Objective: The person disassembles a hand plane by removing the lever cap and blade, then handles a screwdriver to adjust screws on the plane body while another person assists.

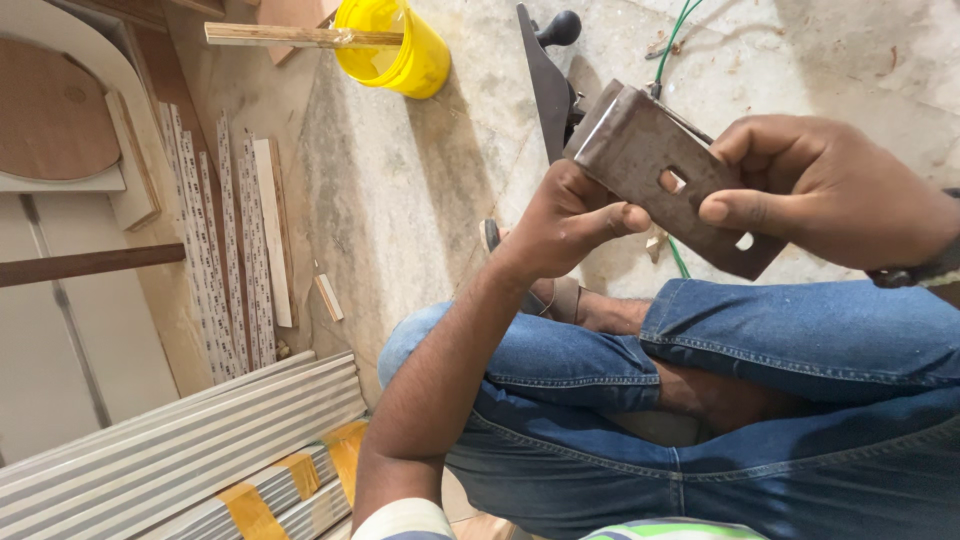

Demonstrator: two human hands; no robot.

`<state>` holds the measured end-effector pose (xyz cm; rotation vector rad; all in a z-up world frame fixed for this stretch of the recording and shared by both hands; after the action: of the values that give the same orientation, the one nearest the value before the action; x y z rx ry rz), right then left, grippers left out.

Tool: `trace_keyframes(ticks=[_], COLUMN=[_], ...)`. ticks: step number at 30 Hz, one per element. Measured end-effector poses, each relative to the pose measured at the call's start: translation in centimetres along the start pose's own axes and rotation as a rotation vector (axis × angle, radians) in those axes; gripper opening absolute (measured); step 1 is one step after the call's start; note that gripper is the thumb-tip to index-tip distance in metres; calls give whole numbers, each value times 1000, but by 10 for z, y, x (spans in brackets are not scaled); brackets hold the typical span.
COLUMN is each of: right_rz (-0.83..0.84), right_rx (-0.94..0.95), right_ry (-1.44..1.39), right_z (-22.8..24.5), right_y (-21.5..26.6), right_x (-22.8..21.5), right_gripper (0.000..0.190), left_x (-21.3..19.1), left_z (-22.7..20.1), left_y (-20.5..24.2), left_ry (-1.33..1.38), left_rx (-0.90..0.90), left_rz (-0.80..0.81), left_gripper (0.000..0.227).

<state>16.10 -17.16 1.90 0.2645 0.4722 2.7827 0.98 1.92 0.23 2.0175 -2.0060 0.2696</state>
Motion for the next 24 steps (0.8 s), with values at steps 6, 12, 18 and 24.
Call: trace_keyframes(ticks=[6,12,18,24], right_rz=[7,9,-7,-4], right_rx=[-23,-62,-111,-170], right_ry=[3,29,80,73], right_z=[4,11,3,8], right_y=[1,1,5,13], right_x=[5,15,16,17], right_gripper=[27,23,23,25], left_x=[-3,-6,-11,-8], left_z=[10,17,21,14], left_y=[-3,-4,-2,-4], left_ry=[-5,98,94,126], left_rx=[-9,-62,-69,-26], left_rz=[28,83,91,72], left_gripper=[48,53,52,67])
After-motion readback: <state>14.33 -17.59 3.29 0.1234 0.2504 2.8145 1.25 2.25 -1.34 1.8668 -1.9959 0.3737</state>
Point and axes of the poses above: each hand's wrist, its own y-axis away from the middle knuckle, its own x-axis out of the palm, z = x × y, the point moved 3 cm from there along -y, towards the middle knuckle, and after that the axes turned 7 degrees about -y, right-handed, at the moved point
